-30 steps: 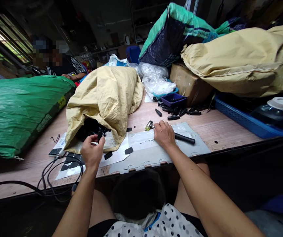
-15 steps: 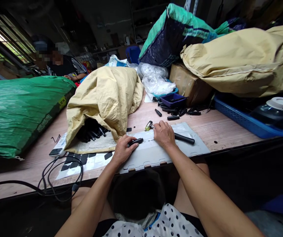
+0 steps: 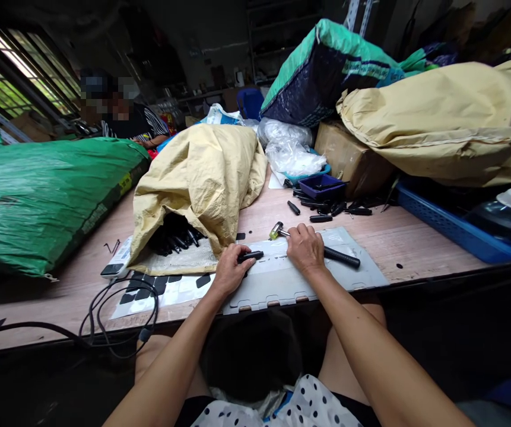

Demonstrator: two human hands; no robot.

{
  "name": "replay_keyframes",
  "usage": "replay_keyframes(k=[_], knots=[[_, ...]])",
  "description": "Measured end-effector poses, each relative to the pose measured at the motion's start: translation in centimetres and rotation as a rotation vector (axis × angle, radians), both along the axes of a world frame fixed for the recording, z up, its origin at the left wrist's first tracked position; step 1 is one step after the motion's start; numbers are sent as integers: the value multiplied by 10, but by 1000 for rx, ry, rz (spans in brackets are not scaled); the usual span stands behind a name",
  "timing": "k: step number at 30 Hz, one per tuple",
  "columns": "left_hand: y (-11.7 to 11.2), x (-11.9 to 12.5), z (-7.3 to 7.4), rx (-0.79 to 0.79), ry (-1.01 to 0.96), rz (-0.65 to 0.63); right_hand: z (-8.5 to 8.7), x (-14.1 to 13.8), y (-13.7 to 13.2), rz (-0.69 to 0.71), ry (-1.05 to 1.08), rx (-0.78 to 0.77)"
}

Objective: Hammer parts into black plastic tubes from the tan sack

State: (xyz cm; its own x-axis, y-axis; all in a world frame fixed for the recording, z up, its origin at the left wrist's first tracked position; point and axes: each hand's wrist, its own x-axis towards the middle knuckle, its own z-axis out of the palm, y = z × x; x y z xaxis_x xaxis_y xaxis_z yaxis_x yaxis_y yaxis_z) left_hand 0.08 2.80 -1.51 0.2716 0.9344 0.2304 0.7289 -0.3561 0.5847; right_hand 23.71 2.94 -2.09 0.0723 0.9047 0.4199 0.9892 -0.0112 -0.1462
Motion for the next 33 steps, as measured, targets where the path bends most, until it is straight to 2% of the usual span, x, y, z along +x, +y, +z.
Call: replay_keyframes(k=[10, 14, 17, 22, 27, 33], knots=[[2, 1, 1, -53, -30, 14, 1, -1, -3, 75, -104, 117], [5, 2, 0, -93, -68, 28, 6, -2, -4, 106, -123, 117], [5, 3, 1, -115, -90, 30, 18, -8, -12, 147, -56, 118], [5, 5, 4, -144, -113, 52, 35, -27, -38, 262, 204, 64], [5, 6, 5, -140, -107, 77, 36, -40, -54, 339, 309, -14], [4, 6, 5, -129, -95, 71, 34, -53, -61, 325, 253, 48]])
